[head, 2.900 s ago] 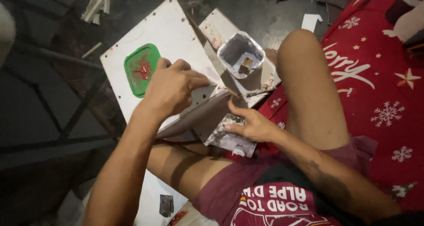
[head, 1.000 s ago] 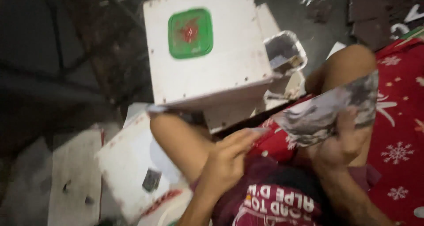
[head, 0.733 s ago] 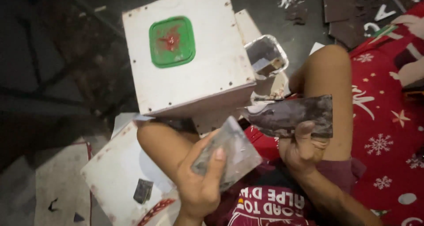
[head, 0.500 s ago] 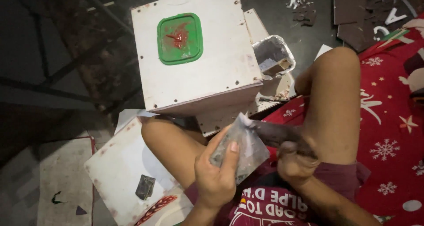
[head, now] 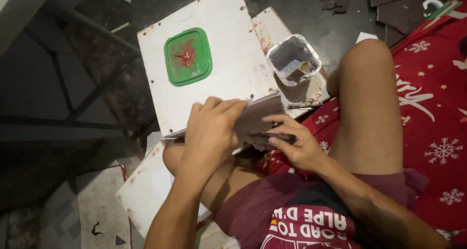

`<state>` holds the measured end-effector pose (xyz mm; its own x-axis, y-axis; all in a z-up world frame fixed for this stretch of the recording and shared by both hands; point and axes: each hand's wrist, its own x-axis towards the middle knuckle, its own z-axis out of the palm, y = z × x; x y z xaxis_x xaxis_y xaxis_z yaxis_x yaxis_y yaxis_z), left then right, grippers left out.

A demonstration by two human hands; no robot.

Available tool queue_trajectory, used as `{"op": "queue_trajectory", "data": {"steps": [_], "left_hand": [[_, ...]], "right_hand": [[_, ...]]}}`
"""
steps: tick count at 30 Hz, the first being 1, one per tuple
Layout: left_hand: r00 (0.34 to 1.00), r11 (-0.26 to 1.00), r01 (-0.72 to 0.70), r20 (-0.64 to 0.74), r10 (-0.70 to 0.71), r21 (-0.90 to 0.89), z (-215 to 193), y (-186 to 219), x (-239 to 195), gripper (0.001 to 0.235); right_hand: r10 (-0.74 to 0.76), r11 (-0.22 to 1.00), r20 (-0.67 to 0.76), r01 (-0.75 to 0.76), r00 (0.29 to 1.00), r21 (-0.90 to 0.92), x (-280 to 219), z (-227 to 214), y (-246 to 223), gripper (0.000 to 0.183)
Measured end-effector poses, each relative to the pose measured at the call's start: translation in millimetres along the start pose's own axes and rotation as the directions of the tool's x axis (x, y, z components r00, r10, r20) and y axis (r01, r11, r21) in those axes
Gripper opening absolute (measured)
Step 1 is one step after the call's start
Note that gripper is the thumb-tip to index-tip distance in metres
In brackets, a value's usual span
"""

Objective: Applying and smoothing white filler onto the seams and edges of a box using a small flexible spreader.

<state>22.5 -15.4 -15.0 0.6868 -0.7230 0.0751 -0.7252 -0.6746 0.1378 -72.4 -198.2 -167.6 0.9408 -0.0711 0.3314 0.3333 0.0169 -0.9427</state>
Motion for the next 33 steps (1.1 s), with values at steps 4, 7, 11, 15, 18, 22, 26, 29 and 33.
{"op": "queue_trajectory", "data": {"steps": [4,7,11,15,18,22,26,29,33], "left_hand": [[0.997,0.990,0.004,0.070,-0.014,0.141,9,9,22,0.059],[0.996,0.988,-0.007,0.087,-0.007,0.154,29,6,27,0.058],[0.999,0.986,-0.033,0.025,0.029,0.164,41,11,10,0.053],[0.983,0.977,-0.096,0.174,0.063,0.189,30,-14,18,0.060],[0.981,0.989,-0.063,0.188,0.037,0.134,10,-18,22,0.053],[0.979,0.977,-0.075,0.202,0.034,0.199,9,-28,44,0.053],[0.971,0.966,-0.128,0.228,0.076,0.225,25,-32,54,0.052],[0.961,0.959,-0.171,0.251,0.112,0.227,21,-37,43,0.052],[0.956,0.952,-0.230,0.229,0.183,0.202,11,-39,34,0.042]], "right_hand": [[0.053,0.999,0.048,-0.053,0.997,0.010,-2,-1,19,0.010],[0.056,0.998,0.068,-0.056,0.996,-0.001,3,1,22,0.010],[0.011,0.998,0.068,-0.006,0.998,-0.065,0,4,36,0.013],[0.010,0.998,0.042,-0.007,0.999,-0.062,10,1,46,0.012],[0.080,0.997,0.071,-0.078,0.994,-0.018,3,4,49,0.011],[0.107,0.994,0.073,-0.107,0.992,-0.001,4,4,48,0.010],[0.113,0.992,0.093,-0.107,0.989,-0.069,8,1,39,0.012],[0.078,0.990,0.108,-0.065,0.991,-0.125,7,4,46,0.014],[0.102,0.990,0.104,-0.091,0.989,-0.104,9,3,42,0.014]]}}
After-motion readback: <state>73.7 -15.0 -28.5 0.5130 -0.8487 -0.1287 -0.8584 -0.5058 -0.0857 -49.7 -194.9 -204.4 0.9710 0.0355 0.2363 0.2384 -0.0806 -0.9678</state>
